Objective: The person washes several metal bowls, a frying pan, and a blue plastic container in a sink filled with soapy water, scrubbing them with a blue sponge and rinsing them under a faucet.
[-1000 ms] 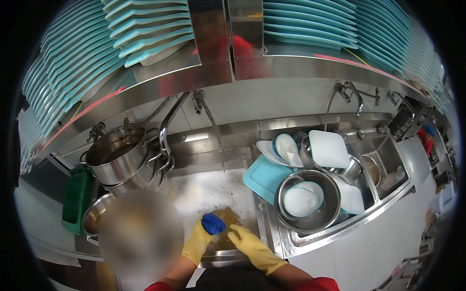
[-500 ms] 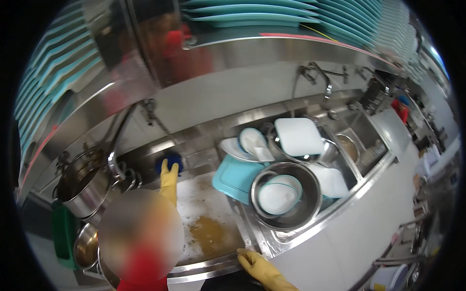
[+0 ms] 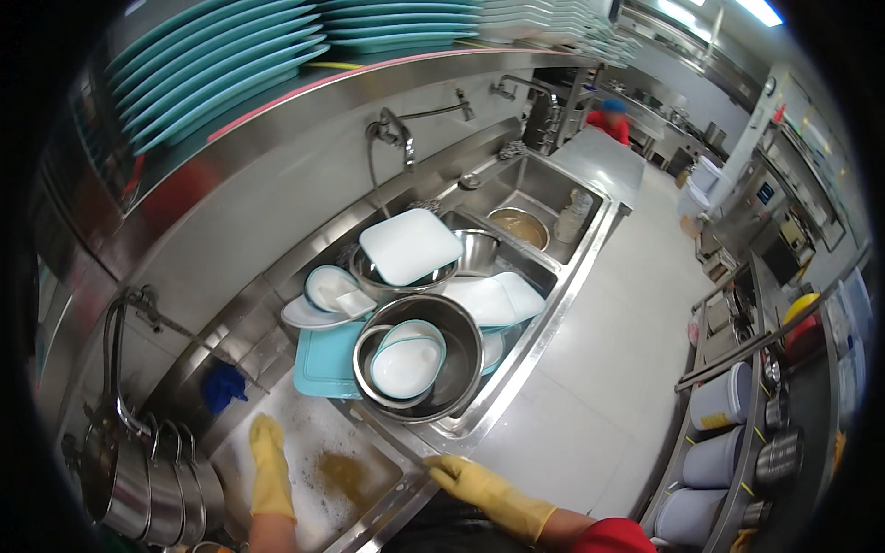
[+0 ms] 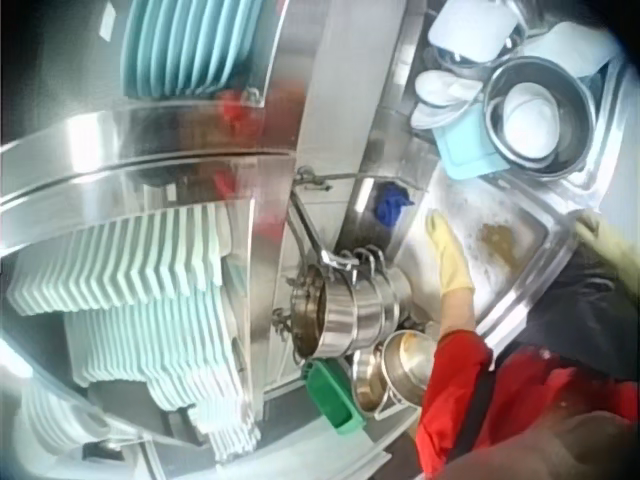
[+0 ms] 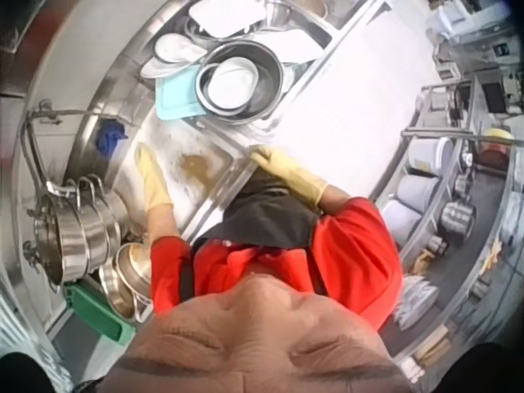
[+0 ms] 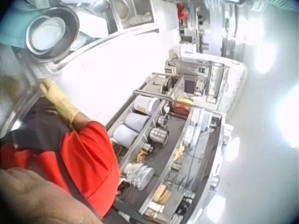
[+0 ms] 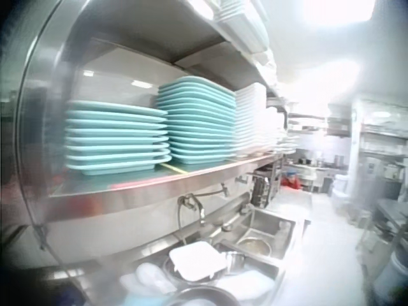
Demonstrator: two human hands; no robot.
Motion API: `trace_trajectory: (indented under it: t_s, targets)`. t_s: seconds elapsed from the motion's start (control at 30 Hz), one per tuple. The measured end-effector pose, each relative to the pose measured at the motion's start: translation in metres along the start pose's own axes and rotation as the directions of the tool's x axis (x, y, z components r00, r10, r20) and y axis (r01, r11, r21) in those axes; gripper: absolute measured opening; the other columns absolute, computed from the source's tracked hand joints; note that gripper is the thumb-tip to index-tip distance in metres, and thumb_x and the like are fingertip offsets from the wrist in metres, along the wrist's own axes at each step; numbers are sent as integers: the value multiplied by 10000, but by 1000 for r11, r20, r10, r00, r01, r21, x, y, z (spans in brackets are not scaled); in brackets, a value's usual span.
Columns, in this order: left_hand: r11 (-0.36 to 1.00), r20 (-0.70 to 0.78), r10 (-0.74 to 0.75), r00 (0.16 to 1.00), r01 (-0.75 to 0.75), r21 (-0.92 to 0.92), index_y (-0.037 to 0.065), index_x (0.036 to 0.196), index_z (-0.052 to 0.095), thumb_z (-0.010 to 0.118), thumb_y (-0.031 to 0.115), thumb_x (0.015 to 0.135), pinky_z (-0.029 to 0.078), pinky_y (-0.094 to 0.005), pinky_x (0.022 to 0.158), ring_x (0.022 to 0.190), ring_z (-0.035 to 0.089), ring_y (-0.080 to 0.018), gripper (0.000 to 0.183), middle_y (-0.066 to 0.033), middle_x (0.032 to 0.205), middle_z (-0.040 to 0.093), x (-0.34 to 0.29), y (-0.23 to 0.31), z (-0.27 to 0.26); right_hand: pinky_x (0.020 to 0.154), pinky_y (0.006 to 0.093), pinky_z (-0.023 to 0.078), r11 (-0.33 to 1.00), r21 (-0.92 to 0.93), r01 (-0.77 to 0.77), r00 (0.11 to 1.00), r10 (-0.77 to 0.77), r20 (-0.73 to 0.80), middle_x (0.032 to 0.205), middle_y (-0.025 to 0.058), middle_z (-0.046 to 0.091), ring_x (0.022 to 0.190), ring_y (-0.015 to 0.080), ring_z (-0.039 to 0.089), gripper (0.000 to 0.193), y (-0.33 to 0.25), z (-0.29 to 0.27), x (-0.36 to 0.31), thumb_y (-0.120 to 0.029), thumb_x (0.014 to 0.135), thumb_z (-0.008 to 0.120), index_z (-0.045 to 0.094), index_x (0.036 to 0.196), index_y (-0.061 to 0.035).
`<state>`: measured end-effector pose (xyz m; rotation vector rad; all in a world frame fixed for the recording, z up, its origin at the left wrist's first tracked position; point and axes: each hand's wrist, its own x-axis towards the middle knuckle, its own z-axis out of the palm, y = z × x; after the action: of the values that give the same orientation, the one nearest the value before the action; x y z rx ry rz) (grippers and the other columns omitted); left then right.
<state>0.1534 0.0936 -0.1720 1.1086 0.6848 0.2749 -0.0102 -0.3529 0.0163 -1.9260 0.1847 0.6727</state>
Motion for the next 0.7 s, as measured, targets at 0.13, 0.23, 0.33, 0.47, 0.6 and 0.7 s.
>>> trace_trajectory:
  t_s: [0.13, 0.23, 0.33, 0.47, 0.6, 0.7]
  targets:
    - [971, 212, -165, 963, 121, 207, 79, 1306, 618, 650, 168, 1002, 554, -328, 908, 1036, 646, -188, 318, -76, 1173, 669, -109, 24, 42, 997, 328, 517, 987, -136, 88, 962, -120, -247, 1243, 118, 716, 1152, 203, 672, 394, 26, -65, 17, -297, 1051, 567, 627, 1372, -76]
    - [940, 252, -200, 947, 113, 322, 68, 1372, 575, 641, 180, 1009, 550, -358, 964, 1079, 659, -230, 386, -113, 1238, 663, -144, 32, 61, 999, 334, 518, 990, -115, 77, 930, -113, -351, 1239, 117, 722, 1144, 205, 678, 384, 37, -124, 37, -280, 1039, 581, 640, 1355, -70]
    - [948, 215, -160, 963, 89, 306, 59, 1380, 566, 633, 198, 1018, 541, -353, 983, 1082, 660, -242, 393, -124, 1251, 657, -174, 31, 88, 975, 350, 526, 979, -203, 1, 913, -84, -399, 1192, 165, 728, 1117, 256, 694, 396, 10, -195, 55, -267, 1006, 600, 645, 1334, -51]
    - [964, 108, -91, 990, 60, 259, 33, 1352, 581, 616, 192, 1023, 534, -298, 931, 1026, 643, -173, 368, -78, 1129, 661, -221, 30, 136, 920, 424, 542, 969, -224, 109, 878, -199, -435, 1133, 244, 709, 1058, 352, 692, 404, 10, -287, 116, -254, 958, 621, 649, 1279, -10]
    - [984, 73, -60, 995, 47, 173, 38, 1265, 602, 578, 178, 1027, 505, -258, 793, 914, 593, -131, 277, -49, 1027, 618, -245, -23, 139, 955, 485, 529, 542, -814, 207, 612, -721, -325, 1273, 262, 651, 1018, 430, 675, 462, 59, -371, 209, -272, 898, 675, 646, 1280, -16]
    - [990, -131, -48, 990, 65, 128, 58, 1223, 608, 585, 188, 1023, 484, -273, 759, 886, 569, -105, 239, -21, 954, 610, -295, -18, 200, 1009, 471, 503, 642, -744, 186, 877, -450, -169, 1444, 196, 562, 1101, 445, 647, 565, 86, -387, 255, -335, 867, 673, 595, 1361, -71]
